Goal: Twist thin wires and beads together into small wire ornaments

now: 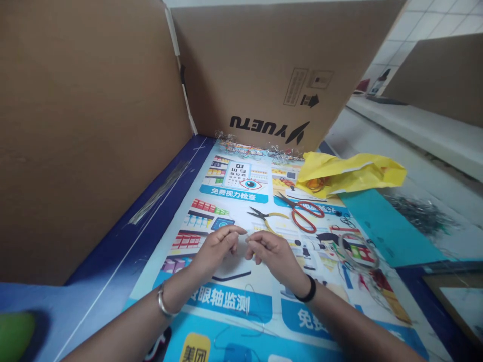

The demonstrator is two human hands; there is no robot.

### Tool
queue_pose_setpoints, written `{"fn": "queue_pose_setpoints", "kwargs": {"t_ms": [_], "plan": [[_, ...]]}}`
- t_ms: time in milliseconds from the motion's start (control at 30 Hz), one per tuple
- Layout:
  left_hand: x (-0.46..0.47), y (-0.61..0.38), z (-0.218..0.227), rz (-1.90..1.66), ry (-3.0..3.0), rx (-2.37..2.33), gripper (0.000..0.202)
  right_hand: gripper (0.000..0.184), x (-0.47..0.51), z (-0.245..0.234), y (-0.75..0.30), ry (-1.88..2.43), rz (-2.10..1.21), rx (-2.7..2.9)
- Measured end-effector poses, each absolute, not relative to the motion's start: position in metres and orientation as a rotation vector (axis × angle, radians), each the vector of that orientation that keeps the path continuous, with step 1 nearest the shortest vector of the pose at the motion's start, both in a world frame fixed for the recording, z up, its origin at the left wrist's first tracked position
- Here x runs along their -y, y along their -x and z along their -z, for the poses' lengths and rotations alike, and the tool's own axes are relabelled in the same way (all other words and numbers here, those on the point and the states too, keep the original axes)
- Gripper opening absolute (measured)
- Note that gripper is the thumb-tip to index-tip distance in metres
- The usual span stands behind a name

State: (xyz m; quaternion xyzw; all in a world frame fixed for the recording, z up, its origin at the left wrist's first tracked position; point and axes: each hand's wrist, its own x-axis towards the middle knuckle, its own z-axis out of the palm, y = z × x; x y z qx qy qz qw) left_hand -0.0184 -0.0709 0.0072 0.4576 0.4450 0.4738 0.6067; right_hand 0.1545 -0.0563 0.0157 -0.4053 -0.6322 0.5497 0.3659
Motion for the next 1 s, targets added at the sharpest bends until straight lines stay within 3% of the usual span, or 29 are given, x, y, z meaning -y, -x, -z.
{"fn": "queue_pose_setpoints", "kwargs": {"t_ms": [300,600,1000], "plan": [[0.072,0.016,-0.009,-1.186,-1.398,-1.107,0.019,0.016,0.055,-0.015,-0.153,1.053,-1.495,1.595],[0.072,0.022,0.006,-1.182,-1.663,-1.129,0.03,0.013,0.058,-0.021,-0.148,1.11,-1.638,1.471],[0.07,0.022,0.007,-1.115,-2.094,-1.16,0.029,0.028,0.059,-0.009,-0.145,1.187,-1.694,1.407]]}}
